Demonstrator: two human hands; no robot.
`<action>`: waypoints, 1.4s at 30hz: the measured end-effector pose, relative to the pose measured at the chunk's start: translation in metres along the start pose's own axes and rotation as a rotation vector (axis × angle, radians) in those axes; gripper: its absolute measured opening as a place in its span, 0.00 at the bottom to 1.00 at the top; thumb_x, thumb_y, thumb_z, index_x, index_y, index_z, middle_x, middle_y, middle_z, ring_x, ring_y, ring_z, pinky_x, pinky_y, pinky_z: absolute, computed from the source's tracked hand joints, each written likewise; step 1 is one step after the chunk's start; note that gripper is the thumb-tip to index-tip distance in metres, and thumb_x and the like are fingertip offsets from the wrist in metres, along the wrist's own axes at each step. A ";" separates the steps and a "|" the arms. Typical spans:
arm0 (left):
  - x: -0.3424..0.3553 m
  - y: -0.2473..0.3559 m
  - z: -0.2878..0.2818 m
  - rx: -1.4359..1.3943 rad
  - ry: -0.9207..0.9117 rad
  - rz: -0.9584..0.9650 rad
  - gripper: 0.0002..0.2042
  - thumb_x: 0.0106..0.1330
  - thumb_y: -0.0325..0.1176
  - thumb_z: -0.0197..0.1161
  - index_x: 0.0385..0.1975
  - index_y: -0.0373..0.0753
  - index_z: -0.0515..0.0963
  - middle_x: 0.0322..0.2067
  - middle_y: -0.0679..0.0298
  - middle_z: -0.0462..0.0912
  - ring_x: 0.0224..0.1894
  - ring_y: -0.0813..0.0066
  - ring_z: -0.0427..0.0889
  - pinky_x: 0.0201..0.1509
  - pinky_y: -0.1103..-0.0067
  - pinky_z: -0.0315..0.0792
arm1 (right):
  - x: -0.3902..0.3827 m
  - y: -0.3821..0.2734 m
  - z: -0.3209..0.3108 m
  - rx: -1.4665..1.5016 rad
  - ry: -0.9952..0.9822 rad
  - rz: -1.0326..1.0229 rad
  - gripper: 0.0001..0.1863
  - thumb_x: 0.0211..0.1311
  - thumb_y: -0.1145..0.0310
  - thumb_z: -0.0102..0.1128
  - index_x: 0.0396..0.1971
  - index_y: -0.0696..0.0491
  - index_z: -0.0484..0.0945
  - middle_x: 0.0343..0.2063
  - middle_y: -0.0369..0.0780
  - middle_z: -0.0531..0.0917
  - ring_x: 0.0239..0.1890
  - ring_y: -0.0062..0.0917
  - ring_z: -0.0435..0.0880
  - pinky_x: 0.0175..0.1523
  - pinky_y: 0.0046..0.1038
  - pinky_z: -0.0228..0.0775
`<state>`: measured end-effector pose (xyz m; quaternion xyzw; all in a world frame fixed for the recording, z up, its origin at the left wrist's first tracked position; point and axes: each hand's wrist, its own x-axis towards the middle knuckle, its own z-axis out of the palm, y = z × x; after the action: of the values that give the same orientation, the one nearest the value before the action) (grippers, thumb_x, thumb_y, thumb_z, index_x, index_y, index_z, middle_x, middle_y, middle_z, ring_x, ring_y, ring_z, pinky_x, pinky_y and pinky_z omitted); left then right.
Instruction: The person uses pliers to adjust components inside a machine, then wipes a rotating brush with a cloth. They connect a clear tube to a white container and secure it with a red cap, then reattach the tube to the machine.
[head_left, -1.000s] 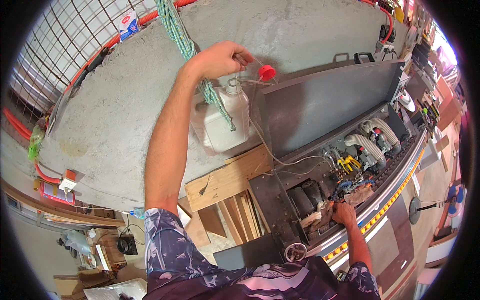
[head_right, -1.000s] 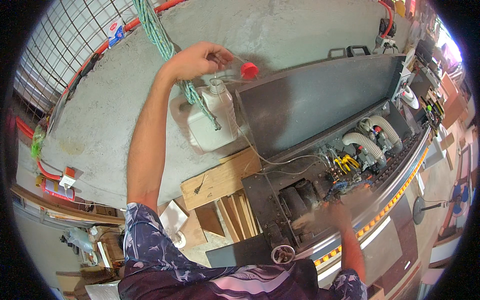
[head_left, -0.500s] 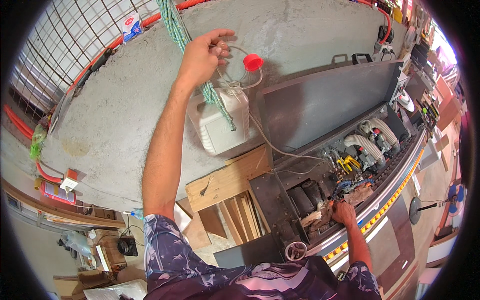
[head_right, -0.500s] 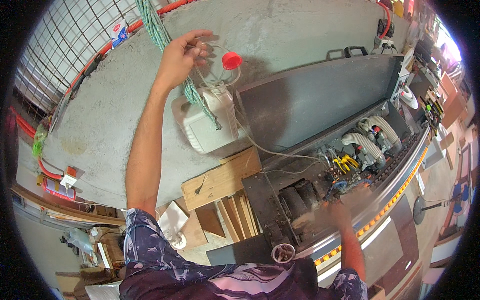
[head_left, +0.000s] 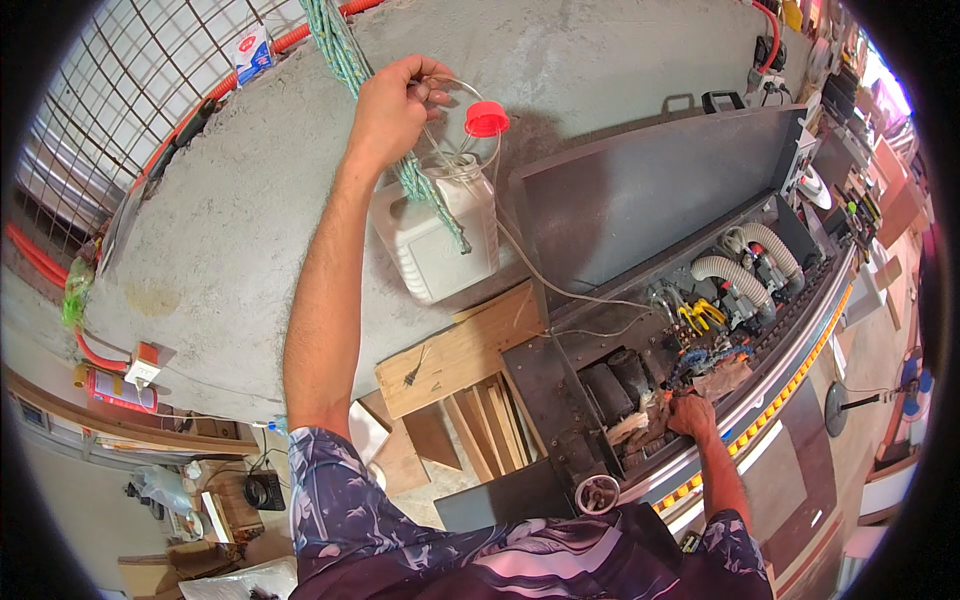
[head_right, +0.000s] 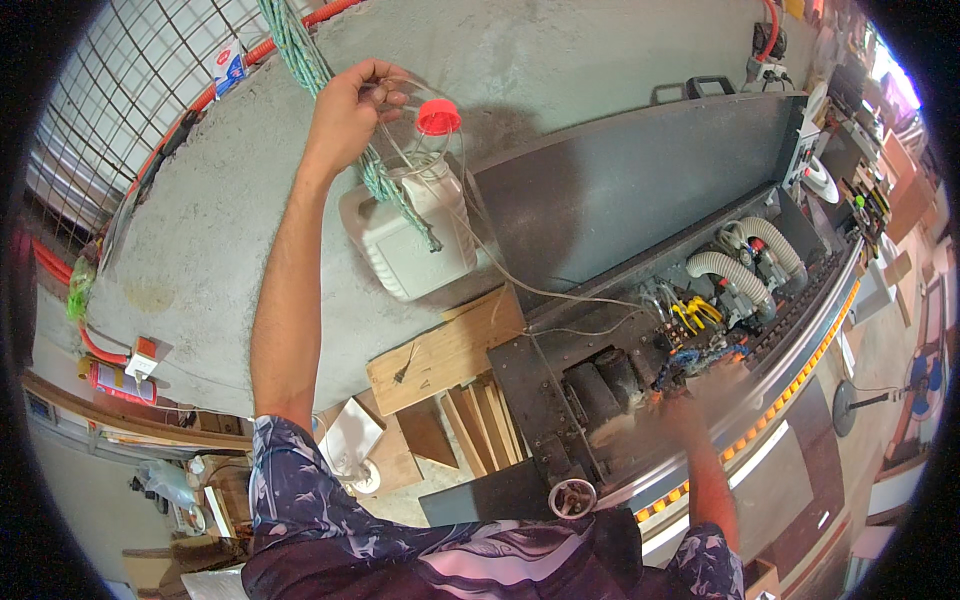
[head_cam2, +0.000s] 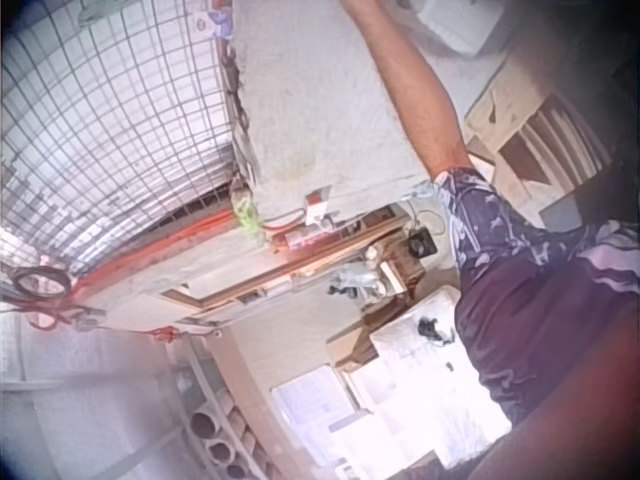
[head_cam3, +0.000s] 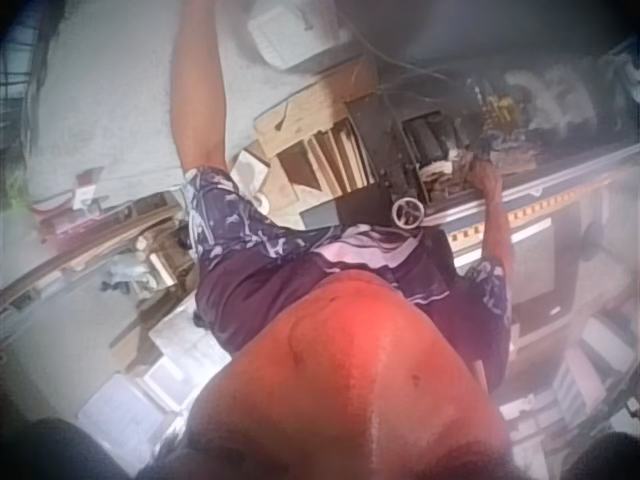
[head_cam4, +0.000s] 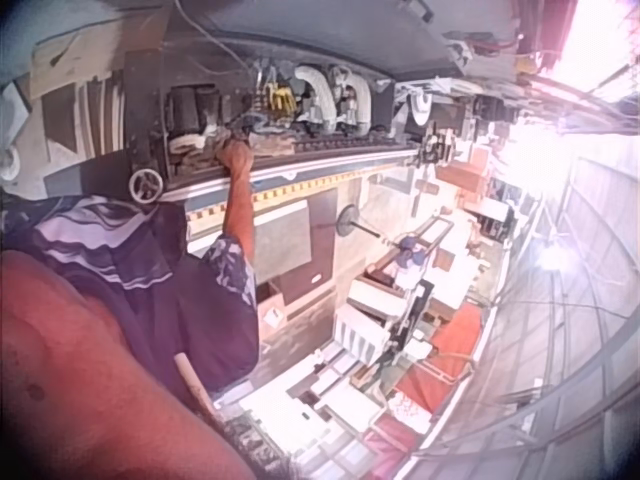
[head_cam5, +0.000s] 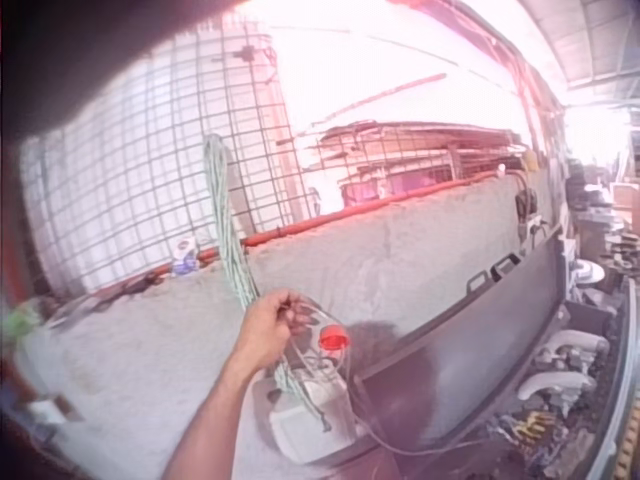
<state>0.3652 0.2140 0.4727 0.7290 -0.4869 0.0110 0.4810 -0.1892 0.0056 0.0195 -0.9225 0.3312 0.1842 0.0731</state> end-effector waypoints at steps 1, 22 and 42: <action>-0.001 0.002 0.000 0.006 0.006 -0.001 0.13 0.76 0.20 0.49 0.51 0.34 0.80 0.44 0.63 0.84 0.46 0.77 0.84 0.51 0.76 0.84 | -0.001 -0.003 -0.004 0.015 0.009 0.020 0.15 0.48 0.61 0.61 0.33 0.49 0.90 0.34 0.48 0.89 0.41 0.45 0.89 0.49 0.44 0.81; 0.001 -0.003 -0.001 0.045 -0.012 0.022 0.13 0.75 0.18 0.49 0.51 0.33 0.79 0.43 0.63 0.84 0.47 0.76 0.85 0.51 0.76 0.84 | 0.000 -0.008 -0.013 -0.052 -0.111 0.005 0.17 0.52 0.61 0.56 0.37 0.47 0.90 0.39 0.46 0.90 0.45 0.42 0.89 0.52 0.43 0.80; 0.000 -0.003 -0.002 0.040 -0.038 0.021 0.15 0.73 0.16 0.45 0.51 0.33 0.78 0.43 0.63 0.83 0.48 0.75 0.85 0.53 0.76 0.84 | -0.009 -0.017 -0.026 0.020 -0.025 0.032 0.15 0.51 0.59 0.59 0.34 0.49 0.90 0.34 0.49 0.89 0.41 0.44 0.89 0.50 0.45 0.81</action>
<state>0.3683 0.2156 0.4725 0.7334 -0.5032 0.0118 0.4570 -0.1772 0.0170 0.0468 -0.9139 0.3468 0.1938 0.0833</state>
